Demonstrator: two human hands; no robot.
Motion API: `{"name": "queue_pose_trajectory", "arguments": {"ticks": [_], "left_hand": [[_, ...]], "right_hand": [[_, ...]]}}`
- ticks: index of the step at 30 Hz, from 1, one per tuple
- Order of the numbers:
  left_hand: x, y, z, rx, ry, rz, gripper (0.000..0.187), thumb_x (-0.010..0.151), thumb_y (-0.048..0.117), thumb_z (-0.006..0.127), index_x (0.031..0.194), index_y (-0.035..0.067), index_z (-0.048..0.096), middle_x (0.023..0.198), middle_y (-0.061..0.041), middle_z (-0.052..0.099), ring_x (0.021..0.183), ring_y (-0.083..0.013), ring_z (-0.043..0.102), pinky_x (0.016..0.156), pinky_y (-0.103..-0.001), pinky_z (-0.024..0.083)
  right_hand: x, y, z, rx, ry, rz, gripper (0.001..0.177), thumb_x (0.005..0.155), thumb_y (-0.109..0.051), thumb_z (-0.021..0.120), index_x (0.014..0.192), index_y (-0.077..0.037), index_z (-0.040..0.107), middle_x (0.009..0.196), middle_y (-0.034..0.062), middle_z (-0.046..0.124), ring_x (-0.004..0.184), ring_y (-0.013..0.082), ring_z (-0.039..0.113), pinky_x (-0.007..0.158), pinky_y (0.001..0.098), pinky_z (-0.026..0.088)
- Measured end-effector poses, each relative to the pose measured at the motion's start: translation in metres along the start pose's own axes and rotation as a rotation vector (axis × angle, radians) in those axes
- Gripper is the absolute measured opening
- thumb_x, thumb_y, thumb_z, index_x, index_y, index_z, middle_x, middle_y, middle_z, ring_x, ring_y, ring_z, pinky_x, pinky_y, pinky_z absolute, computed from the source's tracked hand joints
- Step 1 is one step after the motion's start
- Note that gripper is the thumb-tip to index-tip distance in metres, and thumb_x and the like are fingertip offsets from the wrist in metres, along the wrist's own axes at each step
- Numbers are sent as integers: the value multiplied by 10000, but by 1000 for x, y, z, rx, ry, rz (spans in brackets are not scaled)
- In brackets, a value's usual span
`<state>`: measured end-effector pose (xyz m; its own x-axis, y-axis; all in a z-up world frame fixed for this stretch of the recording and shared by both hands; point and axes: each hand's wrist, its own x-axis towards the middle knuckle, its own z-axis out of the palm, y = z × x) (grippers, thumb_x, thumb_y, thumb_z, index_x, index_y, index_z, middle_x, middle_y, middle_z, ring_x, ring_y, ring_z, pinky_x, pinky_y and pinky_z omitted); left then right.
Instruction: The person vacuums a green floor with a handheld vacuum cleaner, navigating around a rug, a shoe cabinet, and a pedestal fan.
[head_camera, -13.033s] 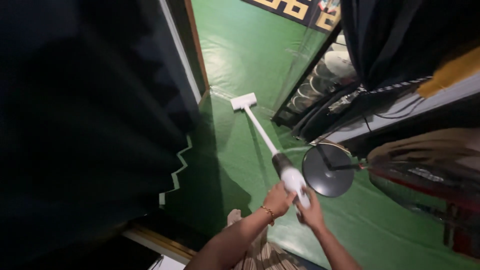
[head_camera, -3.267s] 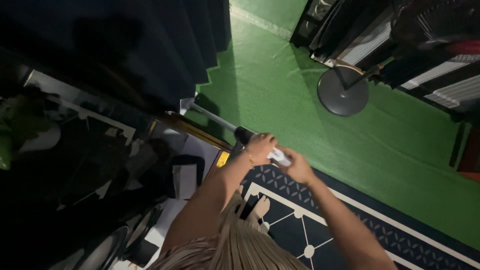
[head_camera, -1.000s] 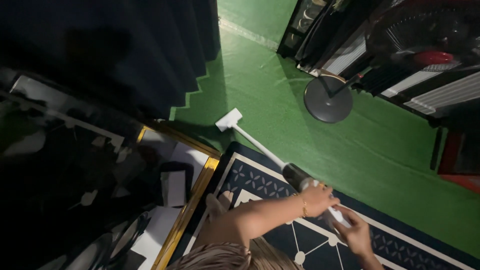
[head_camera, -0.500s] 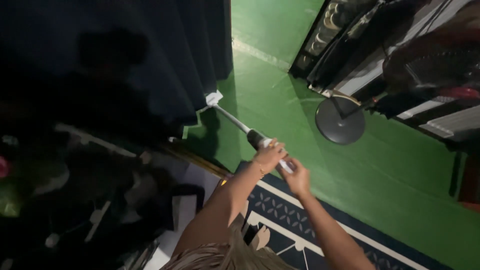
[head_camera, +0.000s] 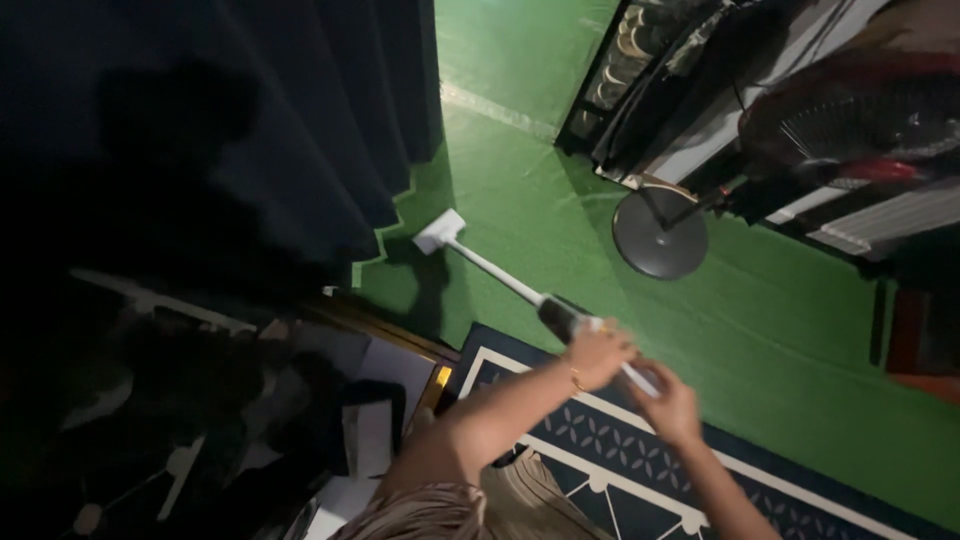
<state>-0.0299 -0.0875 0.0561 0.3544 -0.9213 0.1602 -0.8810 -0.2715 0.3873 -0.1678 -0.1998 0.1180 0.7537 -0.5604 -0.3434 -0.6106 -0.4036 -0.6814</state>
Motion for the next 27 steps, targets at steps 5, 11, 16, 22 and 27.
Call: {"name": "queue_pose_trajectory", "arguments": {"ticks": [5, 11, 16, 22, 27], "left_hand": [[10, 101, 0, -134, -131, 209, 470, 774, 242, 670, 1241, 194, 641, 1380, -31, 573, 1378, -331, 479, 1056, -633, 401], [-16, 150, 43, -177, -136, 305, 416, 887, 193, 680, 1297, 218, 614, 1332, -33, 594, 1392, -338, 486, 1091, -653, 385], [-24, 131, 5, -27, -348, 293, 537, 698, 270, 756, 1220, 272, 628, 1318, 0, 595, 1352, -260, 502, 1071, -484, 420], [-24, 32, 38, 71, -66, 199, 244, 888, 242, 657, 1130, 229, 681, 1273, 24, 648, 1341, -232, 528, 1071, -510, 427], [-16, -79, 7, 143, -4, 128, 230, 891, 231, 620, 1107, 229, 700, 1237, 38, 639, 1351, -228, 512, 1074, -537, 415]], "right_hand": [[-78, 63, -69, -30, 115, -296, 414, 779, -123, 821, 1170, -41, 714, 1103, 156, 778, 1009, 167, 710, 831, 326, 552], [-135, 118, -69, -20, 93, 22, 449, 804, -80, 790, 1243, -64, 699, 999, 162, 790, 847, 205, 712, 731, 353, 572], [-124, 111, -33, 160, 136, 18, 405, 783, -96, 787, 1176, -43, 704, 922, 118, 785, 731, 141, 717, 631, 308, 577], [-60, 45, 20, 129, 192, -163, 328, 819, -142, 793, 1116, -36, 704, 927, 100, 782, 788, 107, 723, 692, 283, 572], [17, -43, 76, 185, 143, -127, 366, 816, -185, 798, 1141, -52, 695, 929, 165, 785, 768, 187, 695, 672, 341, 559]]}}
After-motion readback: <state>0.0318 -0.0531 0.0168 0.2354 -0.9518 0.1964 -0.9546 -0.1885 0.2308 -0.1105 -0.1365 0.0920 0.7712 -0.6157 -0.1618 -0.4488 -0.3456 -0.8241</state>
